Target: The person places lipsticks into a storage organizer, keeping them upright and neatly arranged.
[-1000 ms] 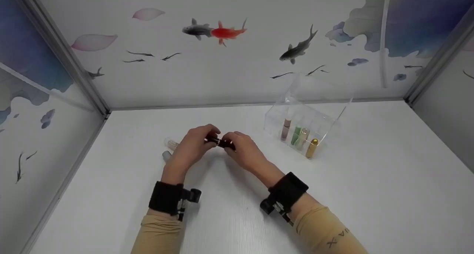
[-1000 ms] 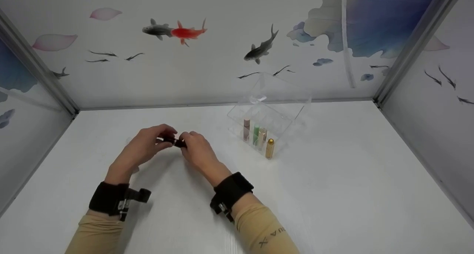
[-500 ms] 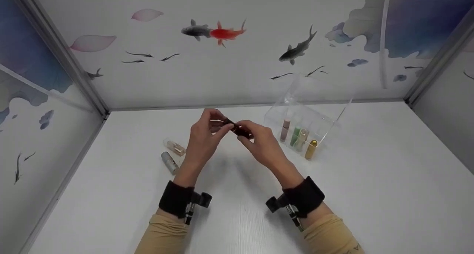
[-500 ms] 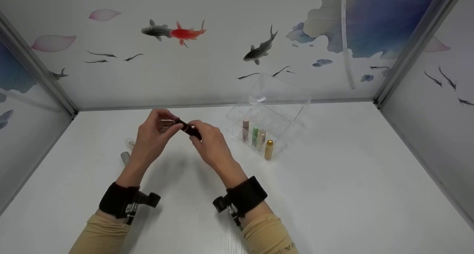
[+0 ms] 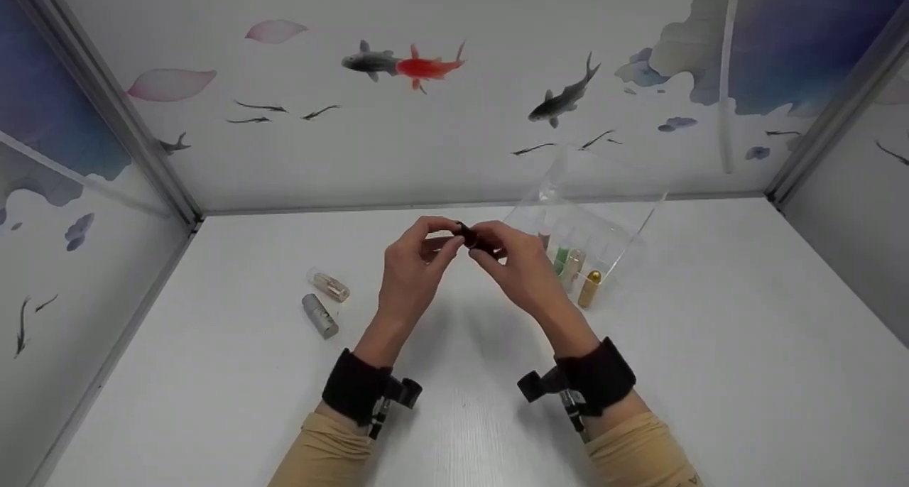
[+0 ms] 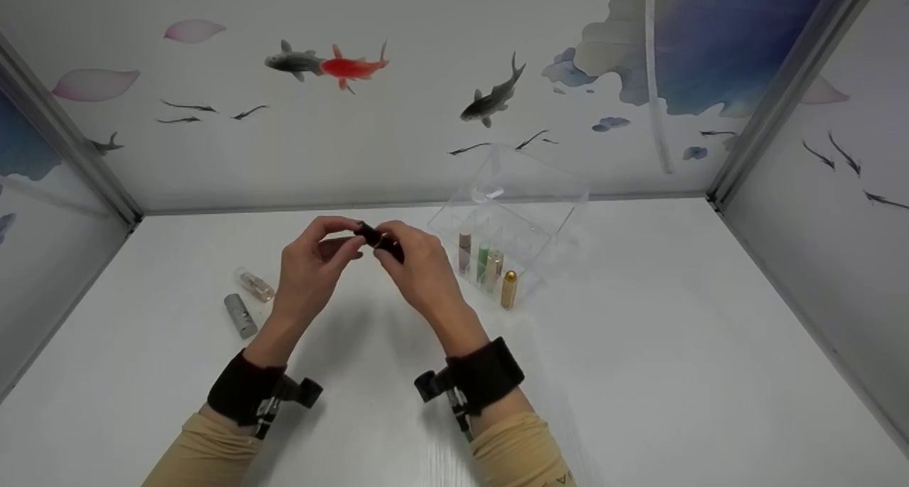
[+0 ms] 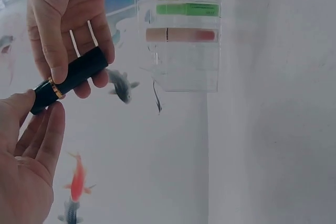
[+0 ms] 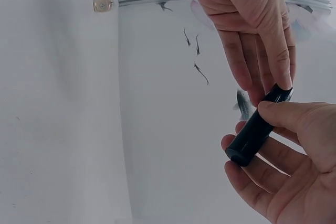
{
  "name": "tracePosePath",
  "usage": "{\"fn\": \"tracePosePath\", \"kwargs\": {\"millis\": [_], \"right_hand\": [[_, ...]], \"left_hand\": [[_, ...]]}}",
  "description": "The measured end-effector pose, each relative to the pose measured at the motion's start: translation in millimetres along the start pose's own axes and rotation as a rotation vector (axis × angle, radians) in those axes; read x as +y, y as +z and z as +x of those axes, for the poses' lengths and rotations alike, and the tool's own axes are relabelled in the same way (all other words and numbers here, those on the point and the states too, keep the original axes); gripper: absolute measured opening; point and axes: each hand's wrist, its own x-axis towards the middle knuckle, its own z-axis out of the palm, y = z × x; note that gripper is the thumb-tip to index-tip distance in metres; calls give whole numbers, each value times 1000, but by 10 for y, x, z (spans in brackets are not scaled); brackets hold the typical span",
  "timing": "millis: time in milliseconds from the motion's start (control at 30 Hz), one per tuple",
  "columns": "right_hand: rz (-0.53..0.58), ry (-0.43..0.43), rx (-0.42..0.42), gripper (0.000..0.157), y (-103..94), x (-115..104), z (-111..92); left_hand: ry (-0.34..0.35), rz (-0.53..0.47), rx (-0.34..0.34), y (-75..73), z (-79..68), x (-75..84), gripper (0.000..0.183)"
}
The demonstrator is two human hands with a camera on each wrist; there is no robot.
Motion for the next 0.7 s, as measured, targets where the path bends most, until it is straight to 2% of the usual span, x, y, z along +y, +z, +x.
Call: {"fn": "tracePosePath", "kwargs": {"millis": [133, 267, 433, 600, 700], "right_hand": [[-15, -7, 10, 34, -14, -8, 9], [-71, -27, 71, 42, -55, 3, 18], [-120, -44, 148, 43, -143, 83, 37], [-95, -19, 225, 38, -255, 198, 47], [-68, 12, 261, 37, -310, 254, 47]], "left_hand": [[-12, -24, 8, 67, 10, 38, 23], [4, -18, 1, 184, 37, 100, 27], [-4, 11, -60, 361, 84, 164, 38], [-65, -32, -151, 536, 119, 176, 40], [-94, -42, -173, 623, 129, 184, 38]]}}
